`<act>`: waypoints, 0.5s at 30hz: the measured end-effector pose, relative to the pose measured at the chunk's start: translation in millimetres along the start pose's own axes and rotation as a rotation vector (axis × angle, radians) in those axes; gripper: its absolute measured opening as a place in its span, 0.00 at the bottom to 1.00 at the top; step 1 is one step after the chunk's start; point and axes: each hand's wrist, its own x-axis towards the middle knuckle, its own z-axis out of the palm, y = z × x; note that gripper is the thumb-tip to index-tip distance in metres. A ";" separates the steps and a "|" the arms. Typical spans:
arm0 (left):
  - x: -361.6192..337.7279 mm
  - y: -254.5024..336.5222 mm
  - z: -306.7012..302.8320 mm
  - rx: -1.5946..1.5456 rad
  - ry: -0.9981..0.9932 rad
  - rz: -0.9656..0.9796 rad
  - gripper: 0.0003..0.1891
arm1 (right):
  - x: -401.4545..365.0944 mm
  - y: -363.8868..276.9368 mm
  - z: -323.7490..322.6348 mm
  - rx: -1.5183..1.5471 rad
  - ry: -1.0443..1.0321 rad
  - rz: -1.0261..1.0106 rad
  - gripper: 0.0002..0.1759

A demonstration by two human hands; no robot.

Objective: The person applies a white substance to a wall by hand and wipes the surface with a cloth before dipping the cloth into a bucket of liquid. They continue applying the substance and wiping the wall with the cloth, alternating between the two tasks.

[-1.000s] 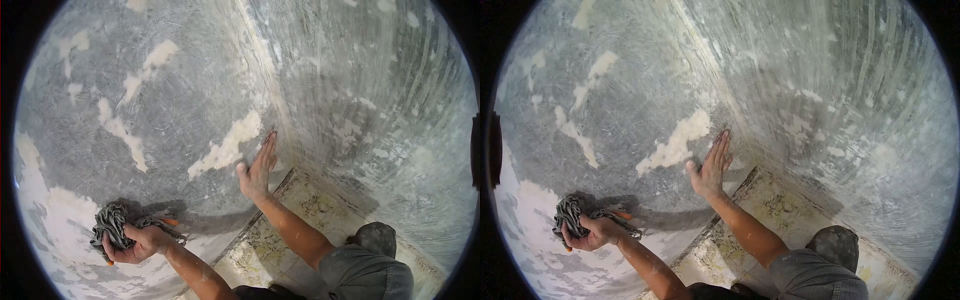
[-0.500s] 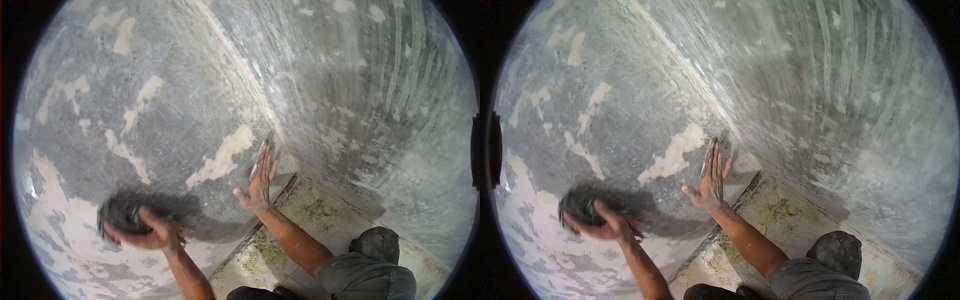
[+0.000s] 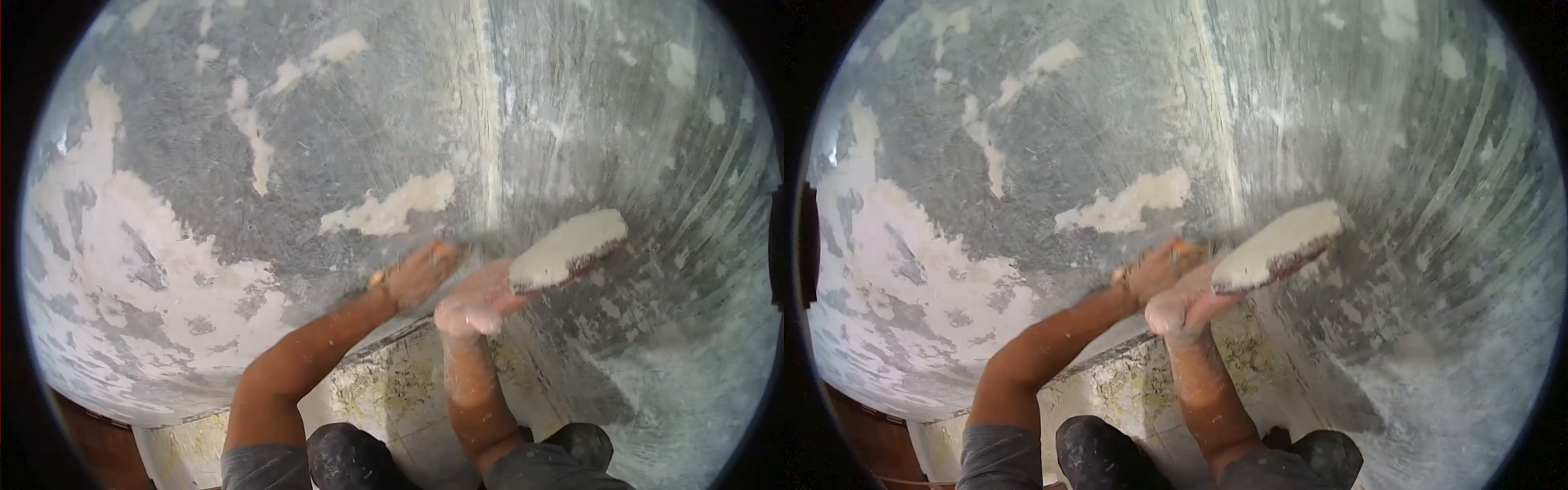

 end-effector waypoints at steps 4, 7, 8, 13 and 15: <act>9.3 -14.7 -63.6 0.362 -0.391 0.001 0.32 | 4.5 1.0 -8.9 0.055 -0.044 0.001 0.55; 40.5 -88.1 -136.1 0.597 0.119 -0.136 0.35 | 0.6 8.3 -7.8 0.015 -0.065 -0.043 0.55; 50.4 -106.3 -172.0 0.482 0.180 -0.234 0.35 | 1.6 10.4 -4.3 0.005 -0.054 -0.041 0.55; 76.3 -125.0 -198.4 0.589 0.572 -0.536 0.23 | -4.4 24.8 3.0 -0.041 -0.068 -0.164 0.52; 74.0 -93.6 -171.9 0.361 0.524 -0.585 0.23 | -1.7 24.0 2.5 -0.045 -0.135 -0.199 0.50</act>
